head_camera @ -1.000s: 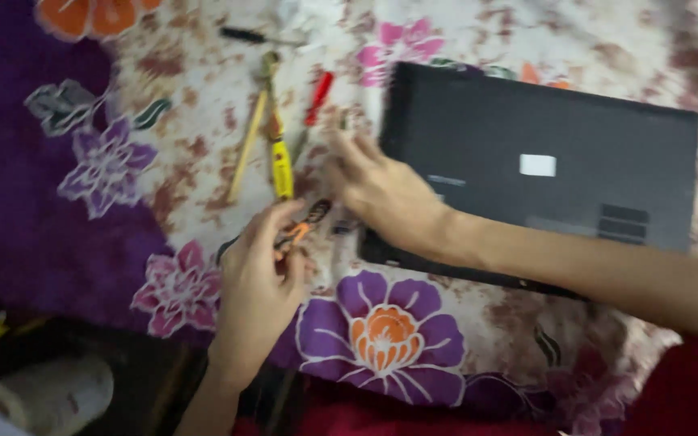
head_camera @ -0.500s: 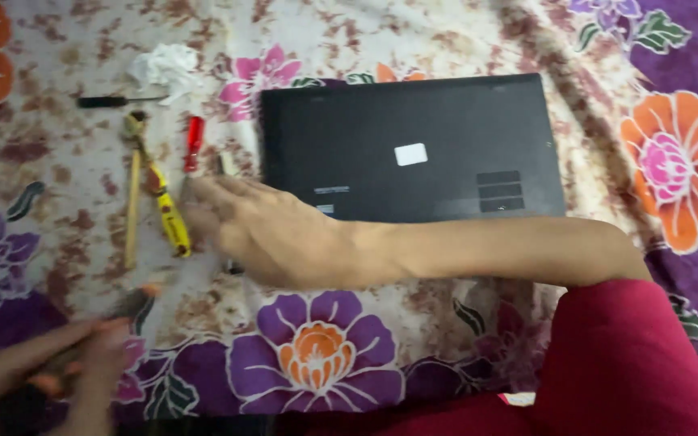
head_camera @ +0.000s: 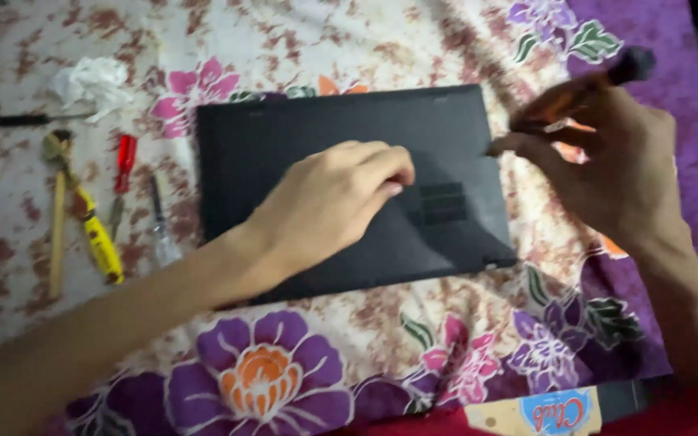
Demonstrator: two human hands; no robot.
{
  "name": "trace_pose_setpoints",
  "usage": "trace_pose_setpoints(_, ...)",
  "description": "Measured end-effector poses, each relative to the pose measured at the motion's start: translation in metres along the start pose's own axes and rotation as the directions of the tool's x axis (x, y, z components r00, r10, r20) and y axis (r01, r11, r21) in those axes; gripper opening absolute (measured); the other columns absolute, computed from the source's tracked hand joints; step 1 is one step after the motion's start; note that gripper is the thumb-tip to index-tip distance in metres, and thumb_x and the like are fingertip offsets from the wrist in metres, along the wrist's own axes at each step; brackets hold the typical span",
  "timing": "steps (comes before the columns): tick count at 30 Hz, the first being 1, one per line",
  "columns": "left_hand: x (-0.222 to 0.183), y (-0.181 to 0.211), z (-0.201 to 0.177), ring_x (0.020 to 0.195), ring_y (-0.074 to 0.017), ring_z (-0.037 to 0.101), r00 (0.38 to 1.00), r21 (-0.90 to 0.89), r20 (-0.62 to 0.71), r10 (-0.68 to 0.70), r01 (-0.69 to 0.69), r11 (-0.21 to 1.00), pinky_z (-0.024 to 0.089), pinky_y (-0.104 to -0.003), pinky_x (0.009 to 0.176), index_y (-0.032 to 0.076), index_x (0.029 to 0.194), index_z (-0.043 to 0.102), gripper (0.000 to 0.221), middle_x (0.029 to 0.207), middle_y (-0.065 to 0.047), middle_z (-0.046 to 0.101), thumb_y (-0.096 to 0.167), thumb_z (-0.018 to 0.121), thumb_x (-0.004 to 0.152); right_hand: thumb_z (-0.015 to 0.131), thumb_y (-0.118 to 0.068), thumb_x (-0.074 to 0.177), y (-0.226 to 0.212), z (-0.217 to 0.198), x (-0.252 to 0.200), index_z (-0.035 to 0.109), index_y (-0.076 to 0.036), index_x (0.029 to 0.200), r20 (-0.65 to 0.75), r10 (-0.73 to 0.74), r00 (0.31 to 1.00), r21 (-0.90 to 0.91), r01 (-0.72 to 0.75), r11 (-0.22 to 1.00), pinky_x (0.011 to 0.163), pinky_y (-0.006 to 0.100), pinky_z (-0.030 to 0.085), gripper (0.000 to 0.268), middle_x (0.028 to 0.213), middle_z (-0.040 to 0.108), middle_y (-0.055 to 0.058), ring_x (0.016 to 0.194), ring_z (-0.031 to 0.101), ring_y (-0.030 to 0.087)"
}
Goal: Using a small screwdriver to pry open the bottom cover of a laptop by releasing the plastic clips along the edge.
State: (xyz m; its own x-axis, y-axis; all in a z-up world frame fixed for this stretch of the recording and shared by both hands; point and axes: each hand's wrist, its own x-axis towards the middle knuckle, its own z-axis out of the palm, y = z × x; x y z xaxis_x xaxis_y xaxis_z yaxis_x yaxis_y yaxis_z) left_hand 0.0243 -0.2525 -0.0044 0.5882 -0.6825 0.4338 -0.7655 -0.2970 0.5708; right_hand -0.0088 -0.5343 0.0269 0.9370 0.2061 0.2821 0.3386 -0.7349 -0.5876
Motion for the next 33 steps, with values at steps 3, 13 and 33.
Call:
trace_pose_setpoints(3,0.043,-0.034,0.042,0.089,-0.0263,0.067,0.993,-0.062,0.116,0.011,-0.004,0.998,0.051,-0.040,0.074,0.009,0.098,0.063,0.003,0.096,-0.005,0.068,0.006,0.063,0.098,0.088,-0.003,0.096,0.049,-0.010,-0.014,0.061,0.009,0.117,-0.075,0.069,0.995,-0.080,-0.075,0.994,0.082,0.035,0.063,0.036,0.105,0.073,0.020,0.093,0.074,0.026)
trace_pose_setpoints(13,0.123,-0.088,0.127,0.097,-0.0293,0.066,0.968,-0.162,0.149,0.200,-0.176,0.971,0.060,-0.039,0.086,-0.004,0.110,0.068,0.029,0.107,-0.014,0.067,-0.017,0.051,0.092,0.083,-0.010,0.090,0.082,0.014,-0.005,0.060,0.006,0.106,-0.084,0.127,0.988,0.049,-0.124,0.991,0.089,0.037,0.066,0.032,0.099,0.076,0.015,0.094,0.077,0.026)
trace_pose_setpoints(33,0.121,-0.100,0.133,0.085,-0.0245,0.056,0.959,-0.198,0.103,0.264,-0.241,0.950,0.052,-0.036,0.067,0.004,0.099,0.078,0.015,0.098,-0.008,0.065,-0.004,0.069,0.091,0.070,0.006,0.093,0.085,-0.003,-0.012,0.059,0.002,0.105,0.128,0.055,0.990,0.224,-0.083,0.971,0.096,0.032,0.064,0.017,0.111,0.073,0.016,0.109,0.076,0.026)
